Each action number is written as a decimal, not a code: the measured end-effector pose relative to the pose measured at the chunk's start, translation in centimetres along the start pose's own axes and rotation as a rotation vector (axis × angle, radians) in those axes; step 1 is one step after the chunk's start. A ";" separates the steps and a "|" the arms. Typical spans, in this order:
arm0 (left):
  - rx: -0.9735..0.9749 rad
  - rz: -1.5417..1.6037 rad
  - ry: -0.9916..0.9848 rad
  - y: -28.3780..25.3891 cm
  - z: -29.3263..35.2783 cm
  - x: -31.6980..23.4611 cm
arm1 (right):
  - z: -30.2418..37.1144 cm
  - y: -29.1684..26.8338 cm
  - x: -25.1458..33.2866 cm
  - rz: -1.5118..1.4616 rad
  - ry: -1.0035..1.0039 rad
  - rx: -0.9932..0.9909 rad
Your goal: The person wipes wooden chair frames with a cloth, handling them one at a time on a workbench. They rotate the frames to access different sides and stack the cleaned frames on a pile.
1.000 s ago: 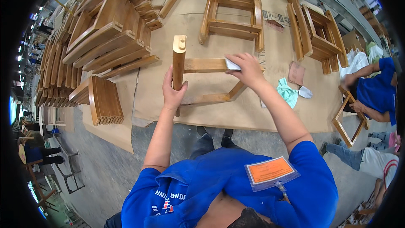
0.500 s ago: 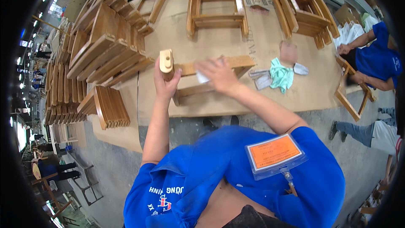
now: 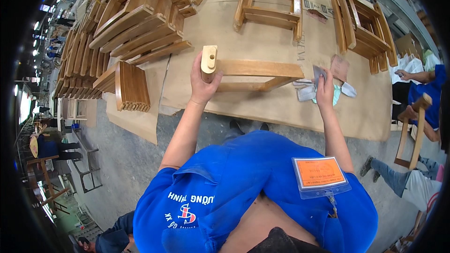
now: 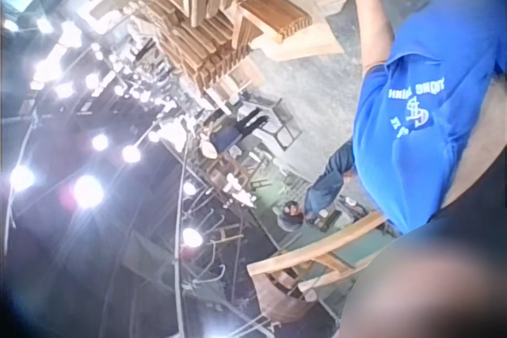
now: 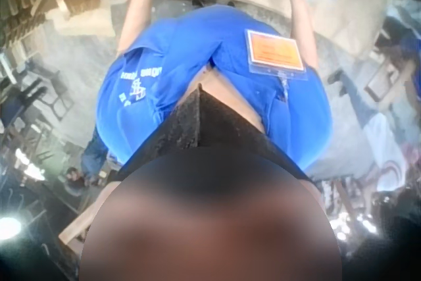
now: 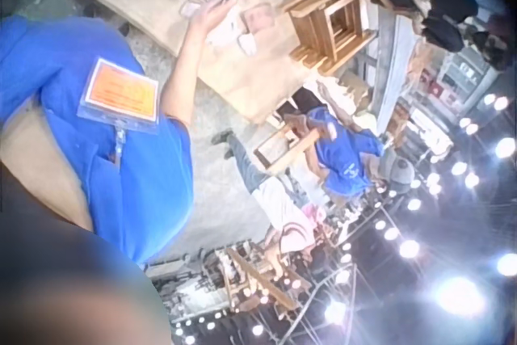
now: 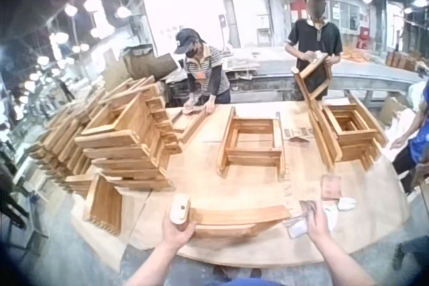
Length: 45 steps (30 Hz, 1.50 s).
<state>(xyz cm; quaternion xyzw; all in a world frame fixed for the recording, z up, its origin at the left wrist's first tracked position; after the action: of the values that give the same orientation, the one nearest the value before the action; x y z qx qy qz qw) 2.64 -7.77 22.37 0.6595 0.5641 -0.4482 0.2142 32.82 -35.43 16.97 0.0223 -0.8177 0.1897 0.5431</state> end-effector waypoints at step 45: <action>0.485 -0.897 0.240 2.9 -1.3 -3.6 | 1.3 10.7 10.4 0.449 -0.641 0.225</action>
<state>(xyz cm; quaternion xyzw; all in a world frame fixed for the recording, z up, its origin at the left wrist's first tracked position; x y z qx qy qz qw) 5.90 -9.50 25.37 0.4304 0.6919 -0.5348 -0.2236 24.88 -24.15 22.76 -0.0393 -0.9042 0.3753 0.1999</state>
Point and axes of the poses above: each hand's wrist, its own z-axis away from the middle knuckle, its own y-axis out of the palm, x = y × z, the point moved 4 cm from there along -z, towards the middle knuckle, and after that the axes turned 14 degrees about -x, right-handed, at the moved point
